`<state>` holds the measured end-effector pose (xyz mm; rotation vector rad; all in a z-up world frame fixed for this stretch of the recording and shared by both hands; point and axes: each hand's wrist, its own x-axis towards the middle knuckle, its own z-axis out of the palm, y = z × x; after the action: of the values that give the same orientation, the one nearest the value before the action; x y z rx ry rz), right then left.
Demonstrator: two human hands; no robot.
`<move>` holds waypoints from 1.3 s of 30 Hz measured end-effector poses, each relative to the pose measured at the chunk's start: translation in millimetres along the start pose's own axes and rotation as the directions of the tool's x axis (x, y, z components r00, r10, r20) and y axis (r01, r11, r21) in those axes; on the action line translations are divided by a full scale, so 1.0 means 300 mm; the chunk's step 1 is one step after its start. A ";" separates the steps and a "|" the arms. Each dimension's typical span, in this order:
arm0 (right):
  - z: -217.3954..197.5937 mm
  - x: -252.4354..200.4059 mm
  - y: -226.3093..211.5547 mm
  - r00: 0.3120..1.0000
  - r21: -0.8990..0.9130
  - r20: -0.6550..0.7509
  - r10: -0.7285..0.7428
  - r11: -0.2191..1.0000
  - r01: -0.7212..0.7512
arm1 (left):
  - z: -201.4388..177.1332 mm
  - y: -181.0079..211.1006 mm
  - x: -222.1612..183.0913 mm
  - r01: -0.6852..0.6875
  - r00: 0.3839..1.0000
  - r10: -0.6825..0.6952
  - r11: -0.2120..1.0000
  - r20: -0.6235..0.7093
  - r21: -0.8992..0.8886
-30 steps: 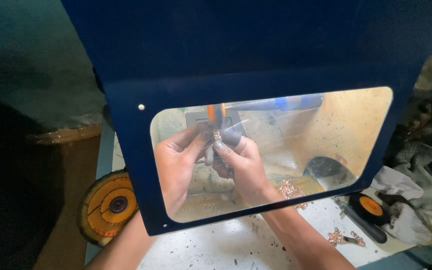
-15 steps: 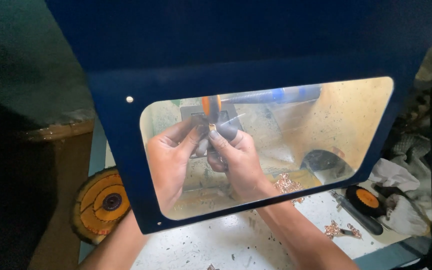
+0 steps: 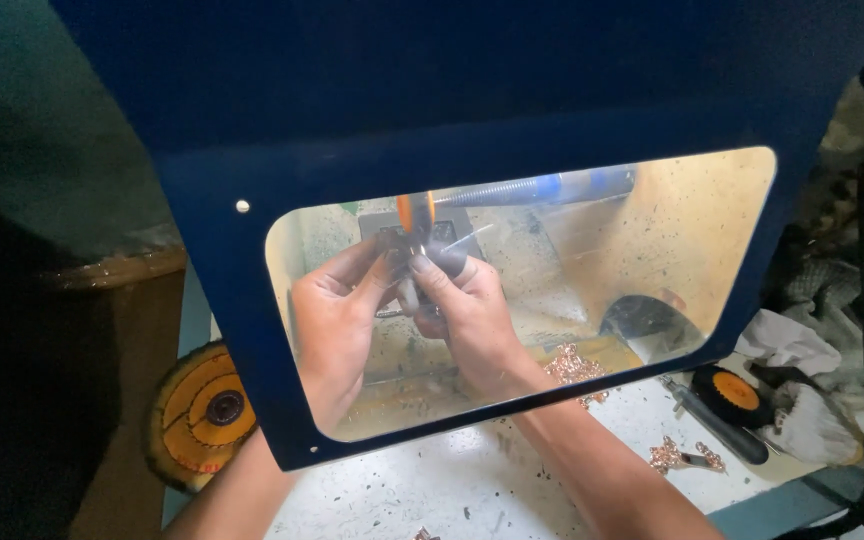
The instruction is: Polishing a metal jewelry chain by holding it against a high-speed rotating polishing wheel.
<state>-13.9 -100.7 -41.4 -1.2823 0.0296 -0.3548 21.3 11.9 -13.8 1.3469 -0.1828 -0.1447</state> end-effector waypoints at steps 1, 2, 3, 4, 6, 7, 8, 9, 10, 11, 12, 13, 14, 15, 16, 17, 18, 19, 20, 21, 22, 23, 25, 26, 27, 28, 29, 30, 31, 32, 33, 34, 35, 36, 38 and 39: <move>0.002 -0.013 -0.023 1.000 0.002 -0.002 -0.003 1.000 0.003 | 0.005 0.006 -0.008 -0.002 1.000 0.002 1.000 0.003 0.002; 0.009 -0.024 -0.044 1.000 0.009 0.006 -0.015 1.000 0.015 | 0.007 0.014 -0.015 -0.003 1.000 0.003 1.000 0.006 -0.012; 0.015 -0.035 -0.066 1.000 0.017 0.013 -0.026 1.000 0.026 | 0.009 0.022 -0.022 -0.004 1.000 0.004 1.000 0.010 -0.025; 0.009 -0.024 -0.051 1.000 0.021 0.013 -0.028 0.999 0.027 | 0.006 0.015 -0.015 -0.006 1.000 0.006 1.000 0.009 -0.022; -0.009 -0.005 -0.022 1.000 -0.002 0.007 0.003 1.000 -0.003 | 0.007 -0.002 -0.004 0.010 1.000 -0.010 0.999 0.003 -0.044; -0.010 -0.006 -0.022 1.000 -0.001 0.005 0.001 1.000 -0.001 | 0.007 -0.004 -0.003 0.010 1.000 -0.009 0.999 0.005 -0.043; -0.011 -0.006 -0.021 1.000 0.010 0.006 0.007 1.000 -0.007 | 0.008 -0.007 0.000 0.006 1.000 -0.006 0.999 0.004 -0.050; -0.011 -0.005 -0.019 1.000 0.022 0.007 0.012 1.000 -0.013 | 0.007 -0.010 0.004 0.003 1.000 -0.003 0.998 0.002 -0.057; -0.012 -0.008 -0.024 1.000 0.022 0.007 0.012 1.000 -0.012 | 0.006 -0.013 0.001 0.002 1.000 -0.002 0.998 0.002 -0.056; -0.013 -0.012 -0.029 1.000 0.014 0.018 0.005 1.000 -0.005 | 0.004 -0.016 -0.001 -0.002 1.000 0.002 0.998 0.005 -0.064; -0.016 -0.014 -0.037 1.000 0.006 0.027 -0.003 1.000 0.003 | 0.005 -0.018 -0.002 -0.006 1.000 0.006 0.997 0.011 -0.072; -0.028 -0.012 -0.026 1.000 0.006 0.026 -0.004 1.000 0.004 | 0.011 -0.016 -0.004 -0.006 1.000 0.007 0.997 0.012 -0.072; -0.040 -0.011 -0.014 0.999 0.012 0.034 -0.012 1.000 0.011 | 0.016 -0.014 -0.006 -0.006 1.000 0.008 0.997 0.017 -0.080; -0.050 -0.010 -0.002 0.999 0.019 0.042 -0.019 1.000 0.018 | 0.020 -0.012 -0.009 -0.007 1.000 0.009 0.996 0.023 -0.087; -0.048 -0.015 -0.011 0.999 0.020 0.043 -0.018 1.000 0.017 | 0.019 -0.014 -0.009 -0.007 1.000 0.008 0.996 0.022 -0.087; -0.046 -0.019 -0.019 0.998 0.035 0.049 -0.028 0.999 0.026 | 0.017 -0.015 -0.010 -0.007 1.000 0.009 0.996 0.025 -0.085; -0.045 -0.023 -0.029 0.998 0.049 0.054 -0.039 0.998 0.036 | 0.017 -0.015 -0.009 -0.009 0.999 0.011 0.996 0.030 -0.084; -0.040 -0.028 -0.043 0.998 0.049 0.054 -0.040 0.998 0.037 | 0.017 -0.015 -0.010 -0.009 0.999 0.012 0.996 0.031 -0.084; -0.035 -0.034 -0.058 0.998 0.059 0.060 -0.037 0.998 0.033 | 0.018 -0.015 -0.011 -0.002 1.000 0.005 0.996 0.030 -0.085; -0.030 -0.040 -0.072 0.997 0.069 0.065 -0.034 0.997 0.030 | 0.018 -0.015 -0.013 0.005 1.000 -0.003 0.996 0.029 -0.087; -0.033 -0.041 -0.073 0.997 0.068 0.066 -0.035 0.997 0.031 | 0.016 -0.015 -0.013 0.004 1.000 -0.001 0.996 0.028 -0.088; -0.035 -0.042 -0.075 0.996 0.069 0.086 -0.033 0.997 0.027 | 0.014 -0.014 -0.013 0.013 0.999 -0.010 0.996 0.032 -0.090; -0.038 -0.043 -0.080 0.994 0.071 0.106 -0.031 0.997 0.023 | 0.012 -0.010 -0.016 0.020 0.999 -0.017 0.996 0.034 -0.092; -0.038 -0.043 -0.083 0.994 0.082 0.110 -0.027 0.996 0.018 | 0.012 -0.008 -0.018 0.025 0.999 -0.022 0.996 0.036 -0.090; -0.038 -0.044 -0.086 0.993 0.093 0.114 -0.024 0.996 0.013 | 0.011 -0.006 -0.020 0.029 0.999 -0.026 0.996 0.038 -0.089; -0.040 -0.044 -0.087 0.993 0.093 0.114 -0.023 0.996 0.013 | 0.011 -0.007 -0.018 0.029 0.999 -0.026 0.996 0.037 -0.089; -0.043 -0.044 -0.088 0.991 0.095 0.136 -0.022 0.995 0.009 | 0.012 -0.009 -0.017 0.030 0.999 -0.027 0.995 0.035 -0.095; -0.046 -0.044 -0.091 0.987 0.097 0.158 -0.022 0.995 0.007 | 0.012 -0.009 -0.016 0.030 0.999 -0.027 0.994 0.033 -0.100; -0.049 -0.044 -0.091 0.987 0.097 0.159 -0.022 0.995 0.007 | 0.012 -0.012 -0.016 0.029 0.999 -0.026 0.995 0.032 -0.100; -0.051 -0.045 -0.090 0.986 0.110 0.168 -0.015 0.994 -0.003 | 0.011 -0.015 -0.015 0.033 0.999 -0.030 0.994 0.033 -0.100; -0.052 -0.045 -0.089 0.984 0.122 0.177 -0.009 0.992 -0.013 | 0.010 -0.018 -0.014 0.036 0.999 -0.033 0.994 0.034 -0.100; -0.062 -0.039 -0.076 0.984 0.122 0.177 -0.009 0.992 -0.013 | 0.010 -0.016 -0.015 0.036 0.999 -0.033 0.994 0.034 -0.101; -0.072 -0.034 -0.063 0.980 0.119 0.197 -0.013 0.993 -0.011 | 0.009 -0.014 -0.015 0.043 0.999 -0.040 0.994 0.032 -0.096; -0.082 -0.028 -0.048 0.976 0.116 0.218 -0.016 0.993 -0.010 | 0.008 -0.012 -0.016 0.051 0.998 -0.048 0.995 0.029 -0.091; -0.089 -0.028 -0.037 0.975 0.120 0.220 -0.014 0.993 -0.013 | 0.009 -0.012 -0.017 0.050 0.998 -0.048 0.995 0.028 -0.087; -0.093 -0.028 -0.031 0.975 0.124 0.221 -0.013 0.992 -0.015 | 0.009 -0.011 -0.017 0.050 0.998 -0.047 0.995 0.028 -0.082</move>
<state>-30.2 -126.4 -42.3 -1.1909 -0.1796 -0.2077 15.8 9.6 -16.6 1.2684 -0.1647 -0.2088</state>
